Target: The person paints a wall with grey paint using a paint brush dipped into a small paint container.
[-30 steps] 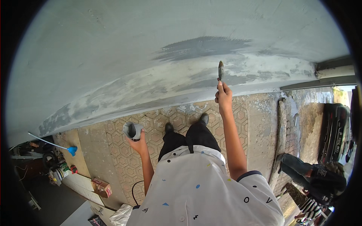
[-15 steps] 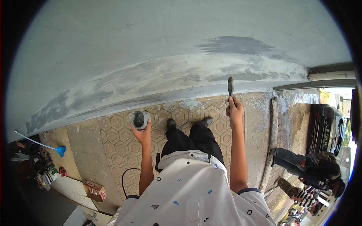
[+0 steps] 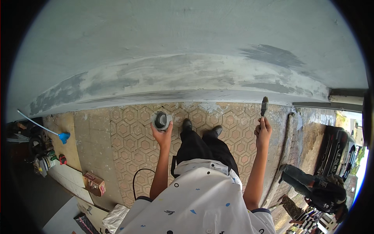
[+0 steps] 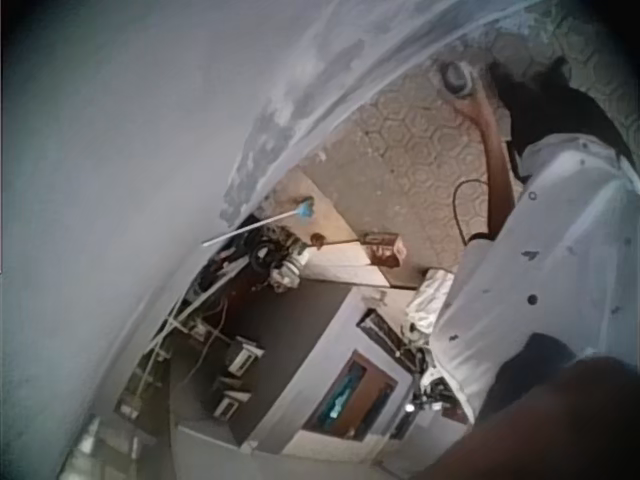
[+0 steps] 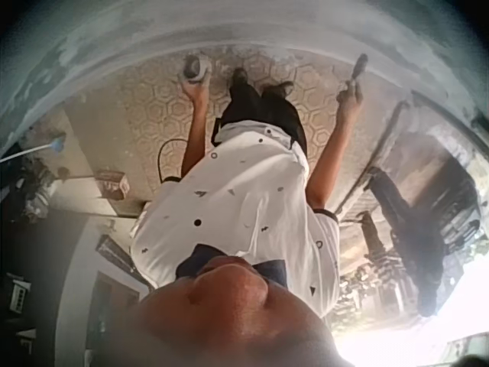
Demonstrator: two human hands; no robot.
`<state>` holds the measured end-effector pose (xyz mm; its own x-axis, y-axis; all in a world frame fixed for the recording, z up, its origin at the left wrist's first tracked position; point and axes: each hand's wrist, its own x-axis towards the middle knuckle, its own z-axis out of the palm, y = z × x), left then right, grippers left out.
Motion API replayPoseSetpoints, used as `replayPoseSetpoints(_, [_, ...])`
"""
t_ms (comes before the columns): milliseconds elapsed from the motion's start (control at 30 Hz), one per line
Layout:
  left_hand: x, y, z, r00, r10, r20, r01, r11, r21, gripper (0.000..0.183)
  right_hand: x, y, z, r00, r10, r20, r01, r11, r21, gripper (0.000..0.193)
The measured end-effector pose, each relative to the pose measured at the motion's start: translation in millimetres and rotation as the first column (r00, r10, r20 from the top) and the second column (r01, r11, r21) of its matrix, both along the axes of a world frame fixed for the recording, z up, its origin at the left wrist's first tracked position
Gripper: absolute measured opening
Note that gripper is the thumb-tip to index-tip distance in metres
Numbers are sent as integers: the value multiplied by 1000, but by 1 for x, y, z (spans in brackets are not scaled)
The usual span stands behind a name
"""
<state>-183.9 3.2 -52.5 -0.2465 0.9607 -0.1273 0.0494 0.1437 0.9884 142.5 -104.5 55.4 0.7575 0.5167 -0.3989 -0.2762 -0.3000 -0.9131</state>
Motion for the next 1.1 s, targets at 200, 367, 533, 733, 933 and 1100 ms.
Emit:
replayPoseSetpoints(200, [11, -3, 6, 999, -29, 38, 27, 999, 40, 63, 10, -28, -2, 995, -93, -45, 92, 996, -13, 18])
replayPoseSetpoints(367, [20, -16, 6, 999, -50, -13, 52, 990, 132, 69, 27, -43, -11, 994, -84, -67, 88, 994, 61, 18])
replayPoseSetpoints(533, [39, -31, 24, 990, -26, -136, 51, 982, 184, 71, 55, -64, -23, 982, -122, -146, 141, 981, 132, 18])
replayPoseSetpoints(733, [58, -60, 54, 933, -88, -348, 151, 976, 158, 67, 79, -91, -68, 947, -165, -274, 206, 970, 129, 21])
replayPoseSetpoints(933, [48, -109, 29, 820, -55, -569, 106, 993, 56, 54, 90, -130, -103, 958, -108, -265, 127, 990, 55, 23])
replayPoseSetpoints(1100, [26, -96, -40, 879, -172, -445, 374, 829, 417, 54, 63, -94, -125, 999, 31, -19, -29, 992, 126, 29])
